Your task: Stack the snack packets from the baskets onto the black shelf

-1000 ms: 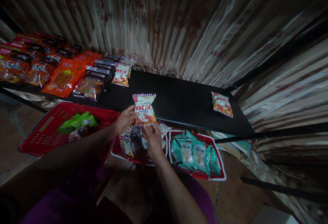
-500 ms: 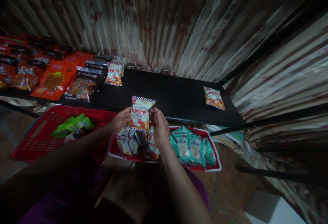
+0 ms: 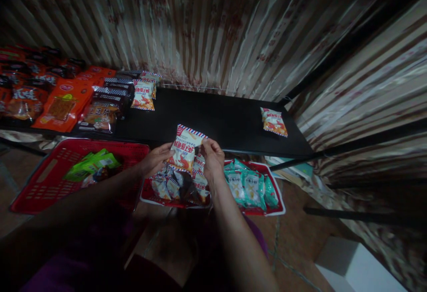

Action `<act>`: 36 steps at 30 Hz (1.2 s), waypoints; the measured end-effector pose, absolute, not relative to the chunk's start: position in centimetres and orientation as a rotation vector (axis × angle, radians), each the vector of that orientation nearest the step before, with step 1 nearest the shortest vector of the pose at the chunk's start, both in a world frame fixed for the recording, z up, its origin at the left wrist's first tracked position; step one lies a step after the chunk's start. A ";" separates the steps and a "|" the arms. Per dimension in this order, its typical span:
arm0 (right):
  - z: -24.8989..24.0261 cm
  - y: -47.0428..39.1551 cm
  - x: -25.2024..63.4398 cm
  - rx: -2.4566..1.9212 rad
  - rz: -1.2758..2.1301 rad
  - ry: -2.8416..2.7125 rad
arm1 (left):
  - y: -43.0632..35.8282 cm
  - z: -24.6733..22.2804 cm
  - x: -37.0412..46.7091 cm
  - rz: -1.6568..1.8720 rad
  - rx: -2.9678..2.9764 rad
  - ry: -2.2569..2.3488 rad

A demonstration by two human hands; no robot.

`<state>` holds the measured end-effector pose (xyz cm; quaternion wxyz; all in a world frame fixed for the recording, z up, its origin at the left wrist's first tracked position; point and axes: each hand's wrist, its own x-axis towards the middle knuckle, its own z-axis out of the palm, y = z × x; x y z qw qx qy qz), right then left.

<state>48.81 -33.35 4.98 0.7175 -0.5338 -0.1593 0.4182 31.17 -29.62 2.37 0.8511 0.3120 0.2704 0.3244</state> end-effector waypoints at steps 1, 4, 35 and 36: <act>5.0 -33.3 48.8 -1.176 0.904 -0.344 | -29.9 2.5 31.2 0.665 0.626 0.570; 5.1 -33.1 48.9 -1.163 0.844 -0.320 | -31.0 2.7 31.6 0.600 0.498 0.569; 5.6 -33.2 49.2 -1.201 0.879 -0.404 | -31.4 1.9 31.8 0.676 0.523 0.663; 5.6 -33.2 49.0 -1.193 0.906 -0.405 | -31.4 2.0 31.8 0.680 0.528 0.662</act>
